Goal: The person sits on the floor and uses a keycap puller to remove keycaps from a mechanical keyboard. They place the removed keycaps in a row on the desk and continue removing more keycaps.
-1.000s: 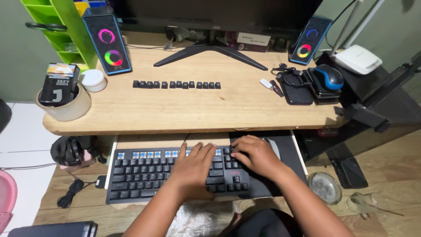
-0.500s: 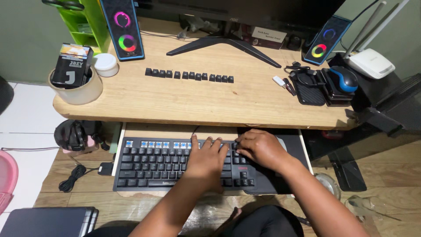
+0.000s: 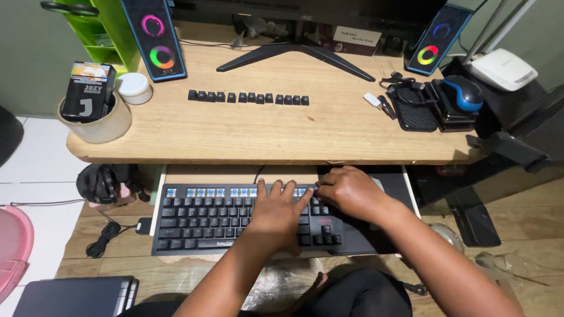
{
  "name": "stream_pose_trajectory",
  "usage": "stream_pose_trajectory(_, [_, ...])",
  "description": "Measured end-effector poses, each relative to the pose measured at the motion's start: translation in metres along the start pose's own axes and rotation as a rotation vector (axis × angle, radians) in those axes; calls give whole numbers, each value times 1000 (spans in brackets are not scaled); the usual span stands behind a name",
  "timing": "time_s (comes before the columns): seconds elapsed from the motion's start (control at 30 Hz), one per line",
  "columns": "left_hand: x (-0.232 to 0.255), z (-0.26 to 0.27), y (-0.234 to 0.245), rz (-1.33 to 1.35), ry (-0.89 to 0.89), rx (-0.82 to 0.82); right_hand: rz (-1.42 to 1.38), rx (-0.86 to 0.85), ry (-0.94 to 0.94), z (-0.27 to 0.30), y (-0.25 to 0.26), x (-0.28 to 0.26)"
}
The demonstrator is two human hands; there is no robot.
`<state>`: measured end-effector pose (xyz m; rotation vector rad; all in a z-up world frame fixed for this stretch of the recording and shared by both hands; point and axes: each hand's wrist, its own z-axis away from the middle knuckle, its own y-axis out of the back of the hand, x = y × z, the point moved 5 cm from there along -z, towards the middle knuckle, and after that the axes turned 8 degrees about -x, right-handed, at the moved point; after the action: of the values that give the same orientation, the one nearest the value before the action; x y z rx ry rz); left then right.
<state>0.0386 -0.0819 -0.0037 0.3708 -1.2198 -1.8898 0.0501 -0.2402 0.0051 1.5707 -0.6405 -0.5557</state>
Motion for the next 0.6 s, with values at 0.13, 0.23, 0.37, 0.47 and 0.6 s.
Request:
stream_pose_trajectory(0.13, [2, -2, 0, -10, 17, -23, 75, -80, 58, -6, 1, -2])
stream_pose_trajectory(0.23, [2, 1, 1, 2, 18, -19, 131, -106, 93, -10, 1, -4])
stream_pose_trajectory(0.37, [0, 5, 0, 1, 16, 0, 89, -169, 51, -10, -2, -3])
stream_pose_trajectory(0.47, [1, 1, 0, 13, 24, 4, 50, -109, 58, -3, -2, 0])
stream_pose_trajectory(0.6, [-2, -1, -3, 42, 19, 74, 19, -45, 64, 6, -7, 7])
